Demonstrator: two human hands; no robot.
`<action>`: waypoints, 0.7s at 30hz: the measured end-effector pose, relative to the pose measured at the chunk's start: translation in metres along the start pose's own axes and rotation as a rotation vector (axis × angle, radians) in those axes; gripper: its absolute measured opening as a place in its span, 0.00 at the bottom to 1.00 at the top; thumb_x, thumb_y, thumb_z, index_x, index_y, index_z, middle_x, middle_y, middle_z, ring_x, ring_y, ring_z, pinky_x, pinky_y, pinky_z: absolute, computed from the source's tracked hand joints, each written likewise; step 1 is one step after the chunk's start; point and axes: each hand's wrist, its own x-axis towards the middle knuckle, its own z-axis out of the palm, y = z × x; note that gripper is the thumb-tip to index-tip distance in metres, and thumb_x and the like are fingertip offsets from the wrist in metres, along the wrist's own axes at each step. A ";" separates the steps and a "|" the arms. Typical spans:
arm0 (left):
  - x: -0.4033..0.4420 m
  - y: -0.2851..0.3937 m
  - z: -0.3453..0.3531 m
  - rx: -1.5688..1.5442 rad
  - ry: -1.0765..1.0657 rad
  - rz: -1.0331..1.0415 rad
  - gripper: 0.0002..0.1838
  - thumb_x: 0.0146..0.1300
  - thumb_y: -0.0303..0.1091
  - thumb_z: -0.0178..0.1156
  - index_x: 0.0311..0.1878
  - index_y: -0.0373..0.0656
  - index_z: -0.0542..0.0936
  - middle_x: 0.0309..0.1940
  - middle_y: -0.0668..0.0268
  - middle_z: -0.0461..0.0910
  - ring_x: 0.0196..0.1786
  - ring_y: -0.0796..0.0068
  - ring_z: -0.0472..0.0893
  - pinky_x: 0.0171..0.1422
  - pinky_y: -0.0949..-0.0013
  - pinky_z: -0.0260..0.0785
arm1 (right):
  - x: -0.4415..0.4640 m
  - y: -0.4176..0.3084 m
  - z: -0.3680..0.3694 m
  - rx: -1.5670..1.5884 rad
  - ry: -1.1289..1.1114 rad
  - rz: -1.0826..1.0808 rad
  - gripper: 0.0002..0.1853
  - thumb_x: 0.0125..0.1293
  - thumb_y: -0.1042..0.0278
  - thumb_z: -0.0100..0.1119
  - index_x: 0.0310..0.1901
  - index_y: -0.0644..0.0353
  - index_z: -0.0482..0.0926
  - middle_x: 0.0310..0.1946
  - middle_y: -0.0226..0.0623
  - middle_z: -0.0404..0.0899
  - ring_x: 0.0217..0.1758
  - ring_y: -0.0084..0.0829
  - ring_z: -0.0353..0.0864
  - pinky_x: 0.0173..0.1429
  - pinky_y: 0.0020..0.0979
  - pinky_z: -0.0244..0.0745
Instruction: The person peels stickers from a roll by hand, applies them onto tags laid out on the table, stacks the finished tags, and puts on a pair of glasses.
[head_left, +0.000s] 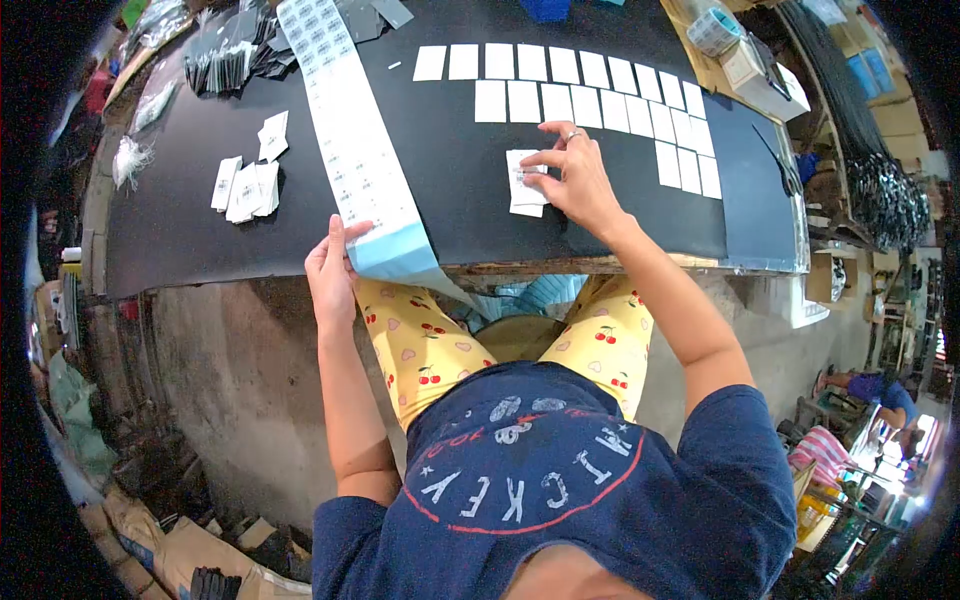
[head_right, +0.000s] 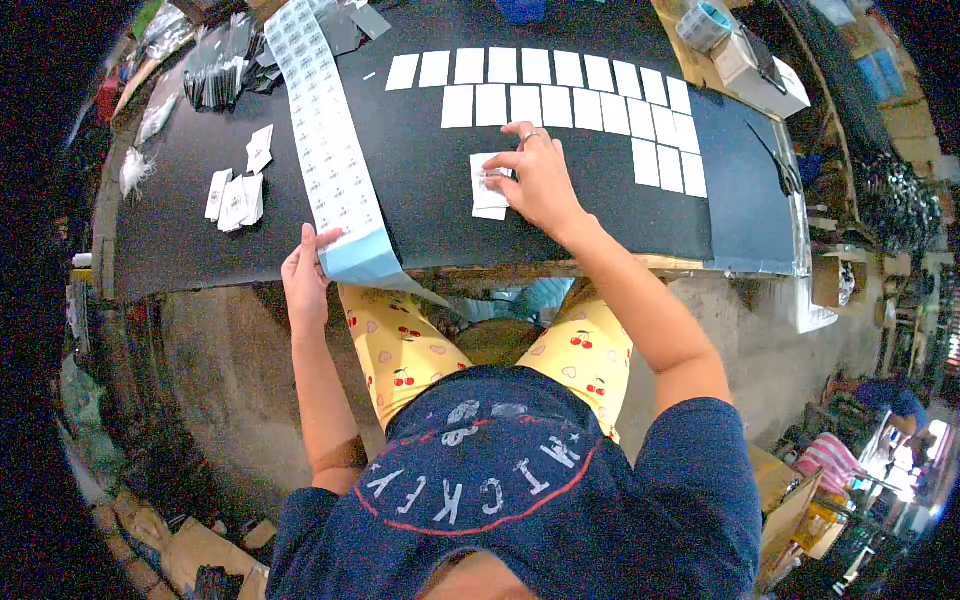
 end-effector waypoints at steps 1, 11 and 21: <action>0.001 -0.002 -0.003 0.007 0.002 -0.004 0.26 0.71 0.51 0.50 0.40 0.33 0.83 0.30 0.67 0.82 0.23 0.89 0.72 0.25 0.82 0.60 | -0.001 -0.001 0.001 0.007 -0.002 0.004 0.13 0.49 0.64 0.70 0.39 0.51 0.86 0.55 0.37 0.72 0.44 0.35 0.69 0.54 0.35 0.63; 0.003 -0.005 -0.010 0.074 -0.006 0.003 0.26 0.70 0.53 0.51 0.38 0.36 0.84 0.23 0.74 0.78 0.17 0.93 0.61 0.18 0.83 0.46 | -0.027 -0.031 -0.001 -0.205 -0.004 -0.043 0.29 0.65 0.63 0.56 0.66 0.62 0.63 0.68 0.47 0.61 0.73 0.46 0.55 0.72 0.50 0.50; 0.003 -0.004 -0.010 0.049 -0.024 -0.019 0.26 0.69 0.54 0.53 0.39 0.37 0.85 0.25 0.73 0.80 0.18 0.93 0.62 0.21 0.82 0.48 | -0.043 -0.042 0.042 -0.410 -0.049 0.089 0.38 0.68 0.39 0.43 0.68 0.65 0.60 0.72 0.44 0.53 0.76 0.48 0.44 0.72 0.63 0.32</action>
